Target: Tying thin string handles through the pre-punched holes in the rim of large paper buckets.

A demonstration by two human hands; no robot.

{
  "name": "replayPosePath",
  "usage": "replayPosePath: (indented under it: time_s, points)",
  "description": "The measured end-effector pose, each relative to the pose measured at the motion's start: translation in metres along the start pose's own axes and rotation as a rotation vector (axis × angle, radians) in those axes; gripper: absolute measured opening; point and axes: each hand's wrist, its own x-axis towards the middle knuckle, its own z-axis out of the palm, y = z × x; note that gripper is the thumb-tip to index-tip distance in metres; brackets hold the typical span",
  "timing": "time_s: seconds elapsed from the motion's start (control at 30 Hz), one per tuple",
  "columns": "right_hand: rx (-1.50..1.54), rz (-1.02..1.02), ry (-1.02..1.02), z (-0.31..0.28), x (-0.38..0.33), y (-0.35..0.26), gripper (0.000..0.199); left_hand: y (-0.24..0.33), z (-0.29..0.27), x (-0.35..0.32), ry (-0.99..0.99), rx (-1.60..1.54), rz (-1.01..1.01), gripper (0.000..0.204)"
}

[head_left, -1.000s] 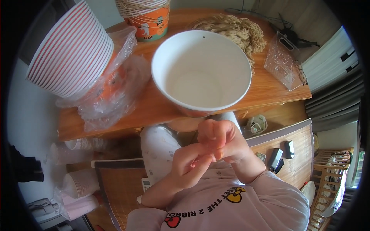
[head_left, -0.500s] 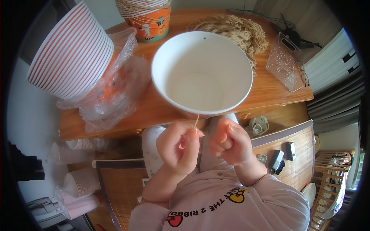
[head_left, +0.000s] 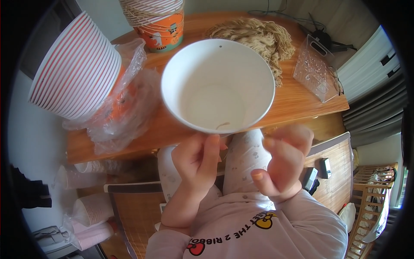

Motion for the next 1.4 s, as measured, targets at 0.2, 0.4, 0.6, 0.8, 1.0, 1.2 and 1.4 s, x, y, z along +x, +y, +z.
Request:
replayPosePath:
  time_s: [0.2,0.4,0.6,0.8,1.0,1.2,1.4]
  points:
    - [-0.462,-0.007,-0.348,0.005,0.045,-0.016,0.065,0.003,-0.002,0.001,-0.012,-0.058,-0.077,0.014]
    - [-0.332,-0.003,-0.416,0.013,0.064,-0.018,0.051,0.001,0.000,0.003,0.045,-0.004,0.100,0.013]
    - [-0.202,0.042,-0.365,0.015,0.060,-0.015,0.048,0.001,-0.005,0.003,0.011,0.078,0.049,0.012]
    - [-0.081,0.034,-0.163,0.022,0.047,-0.004,0.046,-0.014,-0.007,0.001,-0.019,0.048,0.219,0.012]
    - [-0.047,0.022,-0.086,0.015,0.027,-0.006,0.046,-0.003,0.012,-0.001,0.237,-0.387,0.166,0.019]
    - [-0.115,-0.068,0.000,0.034,-0.007,0.005,0.041,-0.010,-0.019,-0.009,-0.166,-0.038,0.086,0.043]
    - [0.120,0.005,0.096,0.049,-0.027,0.019,0.035,0.000,-0.012,-0.005,-0.123,-0.065,0.068,0.010]
